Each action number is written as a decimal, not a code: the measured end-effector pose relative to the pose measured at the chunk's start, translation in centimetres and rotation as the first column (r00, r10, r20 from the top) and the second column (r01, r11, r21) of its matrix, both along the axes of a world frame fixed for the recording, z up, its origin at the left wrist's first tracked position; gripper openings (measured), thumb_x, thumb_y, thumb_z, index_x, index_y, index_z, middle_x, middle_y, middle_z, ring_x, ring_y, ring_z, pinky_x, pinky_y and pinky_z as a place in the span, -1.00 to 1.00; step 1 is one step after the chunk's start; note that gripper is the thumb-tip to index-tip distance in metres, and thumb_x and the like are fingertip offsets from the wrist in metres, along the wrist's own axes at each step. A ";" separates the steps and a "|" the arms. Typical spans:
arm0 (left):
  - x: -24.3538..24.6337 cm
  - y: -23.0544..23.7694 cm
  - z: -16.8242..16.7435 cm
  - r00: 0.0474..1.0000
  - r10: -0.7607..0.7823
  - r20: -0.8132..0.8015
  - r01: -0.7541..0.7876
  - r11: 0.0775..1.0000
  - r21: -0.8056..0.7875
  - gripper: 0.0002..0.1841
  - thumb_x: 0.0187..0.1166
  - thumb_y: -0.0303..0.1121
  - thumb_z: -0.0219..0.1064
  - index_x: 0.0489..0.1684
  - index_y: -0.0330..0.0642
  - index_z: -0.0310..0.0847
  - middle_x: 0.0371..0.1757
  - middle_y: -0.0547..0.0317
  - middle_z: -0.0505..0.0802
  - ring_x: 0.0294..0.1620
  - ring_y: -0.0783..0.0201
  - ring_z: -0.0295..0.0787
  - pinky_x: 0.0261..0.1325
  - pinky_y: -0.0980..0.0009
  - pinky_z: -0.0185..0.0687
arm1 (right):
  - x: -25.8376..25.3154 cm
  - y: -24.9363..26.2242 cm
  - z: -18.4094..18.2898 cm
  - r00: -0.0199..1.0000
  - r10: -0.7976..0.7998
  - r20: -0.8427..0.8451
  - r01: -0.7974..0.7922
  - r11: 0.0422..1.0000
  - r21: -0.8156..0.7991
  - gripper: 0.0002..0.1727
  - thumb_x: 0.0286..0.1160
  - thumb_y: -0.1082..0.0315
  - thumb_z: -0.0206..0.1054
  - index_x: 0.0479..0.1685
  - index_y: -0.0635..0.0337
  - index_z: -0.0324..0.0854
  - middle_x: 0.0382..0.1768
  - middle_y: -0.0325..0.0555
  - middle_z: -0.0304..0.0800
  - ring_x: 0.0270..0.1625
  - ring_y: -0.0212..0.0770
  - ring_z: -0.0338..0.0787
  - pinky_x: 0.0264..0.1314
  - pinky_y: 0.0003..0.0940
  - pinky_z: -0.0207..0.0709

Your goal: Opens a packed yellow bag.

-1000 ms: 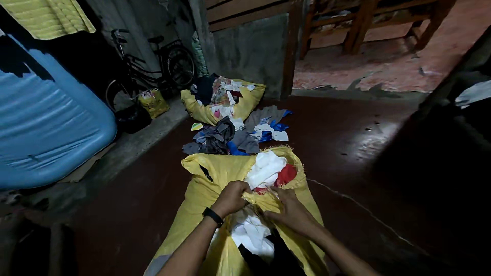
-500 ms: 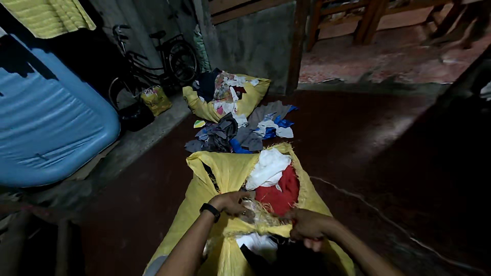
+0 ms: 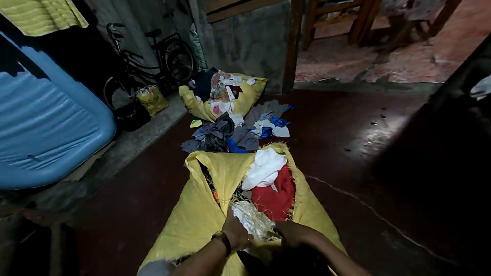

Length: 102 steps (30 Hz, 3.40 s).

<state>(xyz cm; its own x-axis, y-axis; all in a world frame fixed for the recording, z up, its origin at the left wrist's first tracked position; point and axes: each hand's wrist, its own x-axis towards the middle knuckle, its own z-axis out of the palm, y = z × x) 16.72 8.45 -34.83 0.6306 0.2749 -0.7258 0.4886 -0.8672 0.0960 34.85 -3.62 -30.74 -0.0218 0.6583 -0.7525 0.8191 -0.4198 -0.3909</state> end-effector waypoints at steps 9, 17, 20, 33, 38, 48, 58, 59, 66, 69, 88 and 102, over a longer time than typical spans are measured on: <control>0.5 0.4 -0.1 0.328 0.890 -0.316 -0.581 -0.073 -0.810 0.11 0.44 0.67 -0.48 0.64 -0.09 0.35 0.30 -0.11 0.76 0.16 0.05 0.74 0.14 0.00 0.64 | 0.0 0.6 3.7 0.999 -0.003 -0.032 0.006 0.998 0.069 -0.66 0.46 0.37 0.42 0.14 0.38 0.62 0.01 0.39 0.74 0.10 0.36 0.74 0.07 0.42 0.54; 6.8 2.5 9.3 0.000 0.935 -0.355 -0.084 -0.354 -0.931 -0.75 0.77 -0.22 0.12 0.03 -0.22 0.56 -0.27 0.06 0.78 -0.24 0.15 0.80 -0.01 0.17 0.78 | 1.4 0.0 7.0 0.980 -0.131 -0.148 0.170 0.941 0.292 -0.34 0.52 0.45 0.37 0.68 0.06 0.37 0.23 0.35 0.71 0.18 0.33 0.77 0.22 0.37 0.58; 5.9 4.6 13.7 -0.163 0.957 -0.240 -0.071 -0.254 -0.965 -0.86 0.75 -0.32 0.10 -0.05 -0.18 0.50 -0.37 0.15 0.68 -0.37 0.22 0.71 -0.13 0.24 0.76 | 2.8 0.1 7.8 0.925 -0.277 -0.260 0.367 0.828 0.424 -0.41 0.52 0.40 0.39 0.60 -0.03 0.47 0.04 0.16 0.76 -0.17 0.08 0.81 -0.08 0.14 0.72; 2.7 0.9 21.0 0.079 0.915 0.396 -0.116 0.403 -0.908 -0.61 0.86 -0.25 -0.03 0.54 -0.04 0.51 0.02 0.06 0.86 -0.08 0.27 0.78 -0.03 0.31 0.71 | 3.0 0.7 7.8 0.668 -0.474 -0.574 0.744 0.428 0.513 -0.60 0.54 0.31 0.47 0.33 0.14 0.63 -0.14 0.02 0.80 -0.48 -0.11 0.75 -0.43 -0.08 0.74; 2.8 -0.5 20.5 0.289 0.810 0.511 -0.075 0.551 -0.831 -0.58 0.84 -0.32 0.07 0.64 -0.07 0.43 0.12 0.04 0.87 0.05 0.24 0.82 0.18 0.23 0.73 | 0.7 1.2 8.7 0.368 -0.401 -0.839 0.836 0.537 0.110 -0.39 0.49 0.31 0.52 0.53 0.01 0.43 -0.36 -0.04 0.77 -0.51 -0.18 0.76 -0.44 -0.26 0.74; 2.5 4.1 17.8 0.653 0.516 0.553 -0.157 0.808 -0.569 -0.64 0.75 -0.30 0.23 0.41 -0.24 0.64 0.25 -0.01 0.82 0.18 0.24 0.78 0.34 0.20 0.65 | -0.8 0.4 8.5 0.126 -0.491 -0.862 0.735 0.629 -0.251 -0.82 0.64 0.43 0.31 0.12 0.22 0.62 -0.35 -0.13 0.80 -0.53 -0.31 0.74 -0.49 -0.41 0.70; 0.1 8.9 10.8 0.842 0.372 0.390 -0.290 0.923 -0.253 -0.42 0.30 -0.21 0.68 0.32 -0.23 0.69 0.23 -0.21 0.80 0.29 -0.15 0.73 0.42 -0.21 0.56 | 2.9 0.6 8.3 0.039 -0.578 -0.815 0.970 0.216 -0.107 -0.82 0.71 0.33 0.28 0.07 0.27 0.57 -0.42 -0.05 0.75 -0.55 -0.21 0.73 -0.49 -0.26 0.71; -0.1 8.7 9.4 0.894 0.320 0.314 -0.266 0.942 -0.203 -0.32 0.26 -0.21 0.70 0.43 -0.20 0.62 0.30 -0.26 0.77 0.36 -0.23 0.69 0.44 -0.30 0.51 | 3.2 0.6 8.5 0.030 -0.586 -0.809 0.977 0.188 -0.101 -0.80 0.72 0.31 0.28 0.08 0.26 0.58 -0.39 -0.04 0.77 -0.53 -0.21 0.74 -0.47 -0.26 0.72; -1.5 9.5 9.5 0.944 0.285 0.167 -0.291 0.957 0.009 -0.43 0.29 -0.26 0.64 0.34 -0.17 0.70 0.31 -0.30 0.76 0.42 -0.36 0.61 0.39 -0.54 0.36 | 5.3 0.5 9.3 -0.057 -0.570 -0.820 0.995 0.036 -0.095 -0.75 0.75 0.27 0.24 0.18 0.25 0.56 -0.32 -0.01 0.79 -0.49 -0.20 0.76 -0.44 -0.27 0.72; -2.9 11.3 15.5 0.878 0.337 0.339 -0.356 0.934 -0.006 -0.61 0.41 -0.33 0.53 0.21 -0.22 0.76 0.17 -0.24 0.82 0.27 -0.24 0.73 0.32 -0.32 0.54 | 5.2 0.6 10.0 -0.073 -0.509 -0.858 0.995 0.027 -0.100 -0.76 0.76 0.29 0.22 0.20 0.23 0.59 -0.29 -0.03 0.81 -0.48 -0.24 0.75 -0.44 -0.32 0.70; -5.0 11.3 20.1 0.765 0.327 0.555 -0.381 0.925 -0.020 -0.89 0.32 -0.45 0.55 -0.27 -0.20 0.81 -0.10 -0.03 0.84 -0.03 -0.01 0.78 0.06 -0.15 0.67 | 4.3 1.2 10.3 -0.020 -0.536 -0.844 0.995 0.070 -0.068 -0.78 0.71 0.29 0.27 0.16 0.18 0.61 -0.30 -0.08 0.82 -0.56 -0.29 0.68 -0.51 -0.37 0.64; -3.4 8.2 20.5 0.863 0.266 0.430 -0.256 0.963 -0.083 -0.86 0.38 -0.58 0.42 -0.17 -0.25 0.76 -0.16 -0.14 0.84 -0.09 -0.11 0.78 -0.03 -0.25 0.63 | 1.0 5.3 7.7 0.772 -0.528 -0.355 0.469 0.096 0.878 -0.36 0.55 0.44 0.36 0.64 0.33 0.29 0.10 0.34 0.71 -0.01 0.33 0.77 0.00 0.40 0.63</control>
